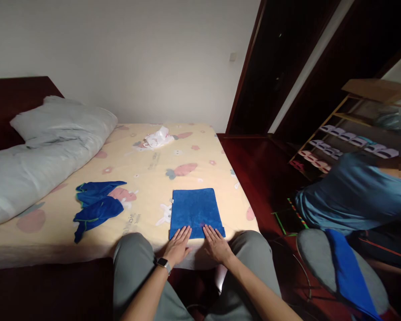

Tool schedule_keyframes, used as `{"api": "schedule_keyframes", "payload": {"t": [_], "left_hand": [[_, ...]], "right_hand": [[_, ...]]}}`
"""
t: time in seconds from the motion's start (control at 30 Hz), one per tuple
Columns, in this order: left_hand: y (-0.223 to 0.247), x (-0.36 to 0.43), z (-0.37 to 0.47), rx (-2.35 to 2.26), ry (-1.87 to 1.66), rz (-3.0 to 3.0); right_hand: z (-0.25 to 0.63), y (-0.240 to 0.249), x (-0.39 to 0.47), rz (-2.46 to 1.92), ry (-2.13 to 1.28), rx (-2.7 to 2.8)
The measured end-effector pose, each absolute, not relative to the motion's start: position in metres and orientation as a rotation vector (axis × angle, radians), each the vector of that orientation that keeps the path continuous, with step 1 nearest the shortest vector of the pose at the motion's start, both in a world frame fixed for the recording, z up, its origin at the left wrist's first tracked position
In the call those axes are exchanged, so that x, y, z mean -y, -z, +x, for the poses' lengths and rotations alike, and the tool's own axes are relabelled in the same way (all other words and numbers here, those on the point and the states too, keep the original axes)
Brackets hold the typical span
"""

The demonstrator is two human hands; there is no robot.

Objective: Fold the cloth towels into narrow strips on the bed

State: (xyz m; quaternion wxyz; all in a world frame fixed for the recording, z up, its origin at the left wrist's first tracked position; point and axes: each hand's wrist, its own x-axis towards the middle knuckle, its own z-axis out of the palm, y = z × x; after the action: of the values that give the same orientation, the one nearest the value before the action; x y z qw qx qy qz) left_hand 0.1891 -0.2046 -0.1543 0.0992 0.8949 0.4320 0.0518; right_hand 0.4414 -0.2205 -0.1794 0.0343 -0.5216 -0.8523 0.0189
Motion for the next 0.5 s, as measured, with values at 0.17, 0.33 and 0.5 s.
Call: {"api": "schedule_keyframes", "payload": {"t": [0.17,0.33,0.5], "left_hand": [[0.149,0.203,0.173,-1.368,-0.034,2.540],[0.139,0.200,0.165,-1.438,0.003,2.470],[0.121,0.194,0.168,-1.497,-0.132,2.410]], "right_hand": [[0.460,0.178,0.224,-1.751,0.009,2.549],[0.465,0.168,0.218,-1.784,-0.001,2.546],[0.462,0.150,0.209,-1.861,-0.046,2.480]]}}
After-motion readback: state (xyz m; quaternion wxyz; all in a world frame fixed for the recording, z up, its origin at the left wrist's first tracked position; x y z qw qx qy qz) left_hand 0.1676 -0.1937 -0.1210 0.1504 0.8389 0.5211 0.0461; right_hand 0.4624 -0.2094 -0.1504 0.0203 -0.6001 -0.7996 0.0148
